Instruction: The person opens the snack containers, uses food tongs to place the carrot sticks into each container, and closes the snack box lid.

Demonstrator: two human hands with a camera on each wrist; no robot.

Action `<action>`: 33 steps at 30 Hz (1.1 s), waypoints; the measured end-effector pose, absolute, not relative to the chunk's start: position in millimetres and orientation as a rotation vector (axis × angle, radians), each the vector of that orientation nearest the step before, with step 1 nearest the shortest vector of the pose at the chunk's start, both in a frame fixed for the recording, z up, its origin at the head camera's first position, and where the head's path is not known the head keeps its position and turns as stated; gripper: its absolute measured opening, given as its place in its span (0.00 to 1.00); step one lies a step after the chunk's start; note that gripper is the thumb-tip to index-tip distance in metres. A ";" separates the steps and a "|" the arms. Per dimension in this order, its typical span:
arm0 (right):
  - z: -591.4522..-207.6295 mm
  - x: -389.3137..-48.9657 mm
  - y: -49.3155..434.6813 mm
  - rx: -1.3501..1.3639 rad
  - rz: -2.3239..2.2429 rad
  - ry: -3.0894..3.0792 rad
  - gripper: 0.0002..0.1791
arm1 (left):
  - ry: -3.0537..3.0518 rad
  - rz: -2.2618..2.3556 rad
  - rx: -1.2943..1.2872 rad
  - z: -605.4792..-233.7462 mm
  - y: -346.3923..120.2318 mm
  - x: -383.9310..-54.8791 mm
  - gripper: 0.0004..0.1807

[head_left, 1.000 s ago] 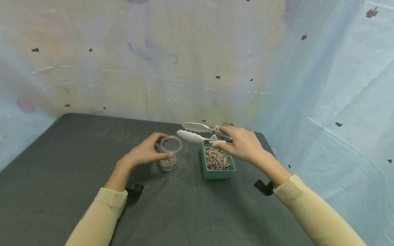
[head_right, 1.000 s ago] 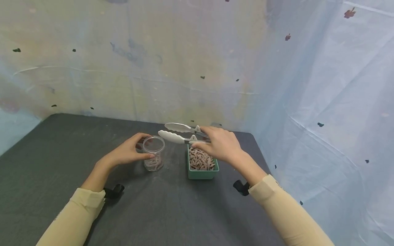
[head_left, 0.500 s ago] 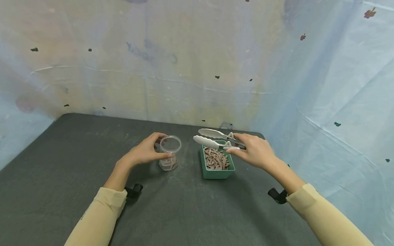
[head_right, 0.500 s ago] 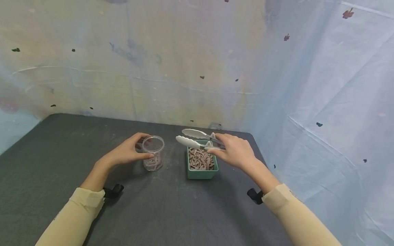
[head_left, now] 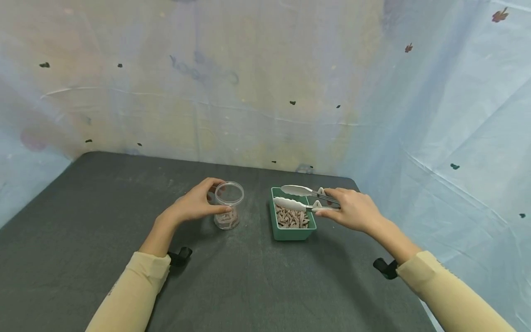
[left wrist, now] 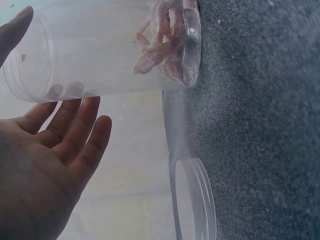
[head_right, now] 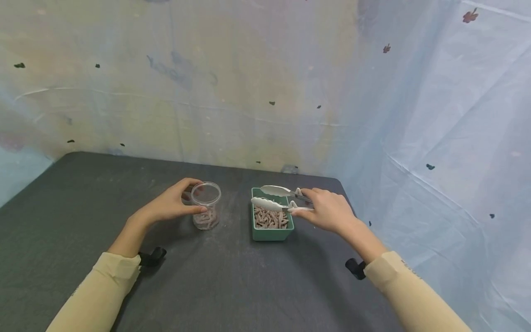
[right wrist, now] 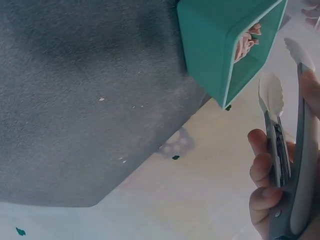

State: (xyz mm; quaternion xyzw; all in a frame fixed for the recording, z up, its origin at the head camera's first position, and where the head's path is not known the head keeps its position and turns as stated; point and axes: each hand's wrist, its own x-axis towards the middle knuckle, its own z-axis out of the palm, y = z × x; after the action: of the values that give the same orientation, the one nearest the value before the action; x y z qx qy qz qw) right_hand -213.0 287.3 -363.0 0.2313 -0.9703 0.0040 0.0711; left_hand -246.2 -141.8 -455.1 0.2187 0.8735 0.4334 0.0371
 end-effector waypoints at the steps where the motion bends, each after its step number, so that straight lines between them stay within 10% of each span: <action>1: -363.5 -213.4 288.5 0.702 0.004 -2.924 0.40 | 2.680 1.331 0.669 -455.1 -141.8 -246.2 0.46; 33: -342.1 -232.4 276.9 0.805 -0.289 -3.246 0.49 | 2.667 1.345 0.676 -455.8 -142.5 -246.9 0.46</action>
State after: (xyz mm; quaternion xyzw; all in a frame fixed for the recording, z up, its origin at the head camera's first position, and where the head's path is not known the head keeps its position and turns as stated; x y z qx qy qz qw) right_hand -232.4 276.9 -342.1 0.2386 -0.9614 -0.0855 -0.1074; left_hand -246.9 -142.5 -455.8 0.2205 0.8701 0.4389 0.0397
